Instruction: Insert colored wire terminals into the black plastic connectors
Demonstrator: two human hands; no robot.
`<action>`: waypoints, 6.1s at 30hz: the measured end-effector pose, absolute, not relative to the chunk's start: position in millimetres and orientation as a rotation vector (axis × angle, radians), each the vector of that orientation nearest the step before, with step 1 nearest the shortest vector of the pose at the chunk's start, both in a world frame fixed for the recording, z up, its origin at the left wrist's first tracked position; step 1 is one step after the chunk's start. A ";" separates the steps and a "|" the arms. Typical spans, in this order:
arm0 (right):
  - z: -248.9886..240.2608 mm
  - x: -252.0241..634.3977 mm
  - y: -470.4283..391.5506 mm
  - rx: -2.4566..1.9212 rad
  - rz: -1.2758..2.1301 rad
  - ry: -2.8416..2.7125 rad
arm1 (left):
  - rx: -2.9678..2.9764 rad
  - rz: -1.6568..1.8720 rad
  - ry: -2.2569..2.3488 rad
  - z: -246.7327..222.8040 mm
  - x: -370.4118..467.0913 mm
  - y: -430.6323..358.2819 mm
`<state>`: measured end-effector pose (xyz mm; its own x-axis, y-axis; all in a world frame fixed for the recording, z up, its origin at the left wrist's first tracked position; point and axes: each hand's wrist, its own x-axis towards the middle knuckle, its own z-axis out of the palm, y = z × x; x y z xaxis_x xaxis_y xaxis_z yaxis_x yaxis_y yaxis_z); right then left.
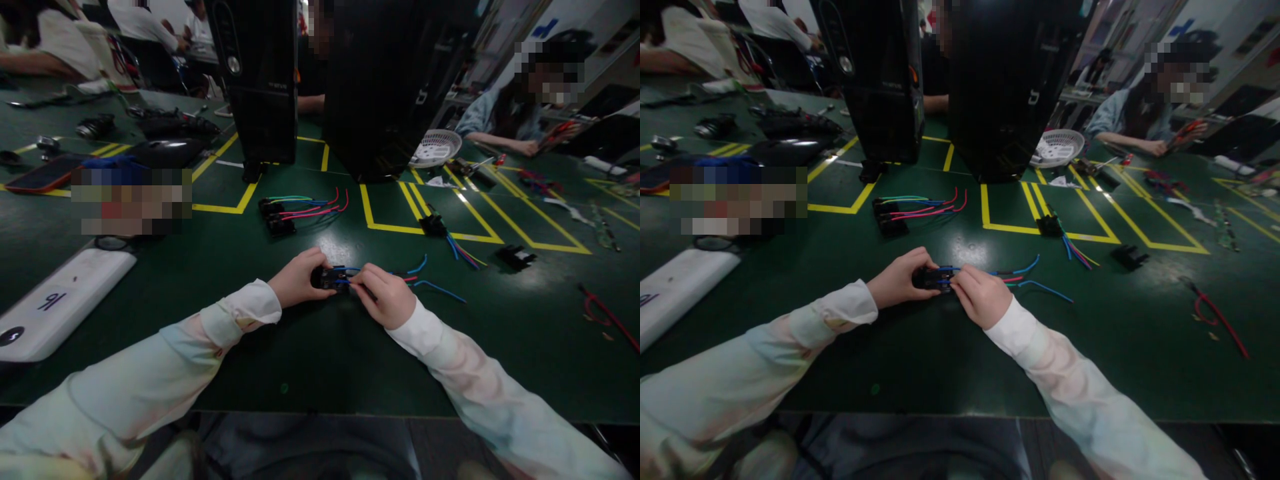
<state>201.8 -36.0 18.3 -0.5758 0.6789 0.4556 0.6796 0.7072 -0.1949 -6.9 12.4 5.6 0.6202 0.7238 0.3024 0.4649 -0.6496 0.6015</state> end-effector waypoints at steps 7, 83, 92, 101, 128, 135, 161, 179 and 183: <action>18.7 201.5 -36.0 -1.027 -0.067 -2.451 | 2.375 0.725 0.938 8.0 -5.6 12.0; 20.0 200.5 -38.8 -1.009 -0.149 -2.441 | 2.375 0.731 0.929 6.3 -6.1 12.3; 18.0 201.3 -39.0 -1.053 -0.116 -2.426 | 2.373 0.719 0.949 9.0 -4.7 11.3; 18.0 202.2 -38.2 -1.045 -0.135 -2.416 | 2.381 0.717 0.952 7.1 -5.1 11.7; 23.0 202.3 -31.9 -1.079 -0.077 -2.402 | 2.240 0.769 1.047 2.3 -2.7 13.7; 21.3 202.8 -32.2 -1.078 -0.211 -2.450 | 2.365 0.744 1.044 2.7 -2.9 15.3; 22.5 198.7 -36.5 -1.090 -0.396 -2.481 | 2.460 0.683 1.102 4.9 -2.5 10.5; 23.7 199.6 -37.3 -1.116 -0.366 -2.469 | 2.419 0.667 1.129 5.3 -2.4 10.8; 24.0 200.2 -36.8 -1.086 -0.367 -2.521 | 2.423 0.661 1.132 5.8 -2.3 10.5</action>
<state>200.2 -36.8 24.0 -0.6344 0.6416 0.4311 0.7379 0.6689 0.0905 -2.3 10.5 5.8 0.5637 0.7868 0.2515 0.6055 -0.6007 0.5220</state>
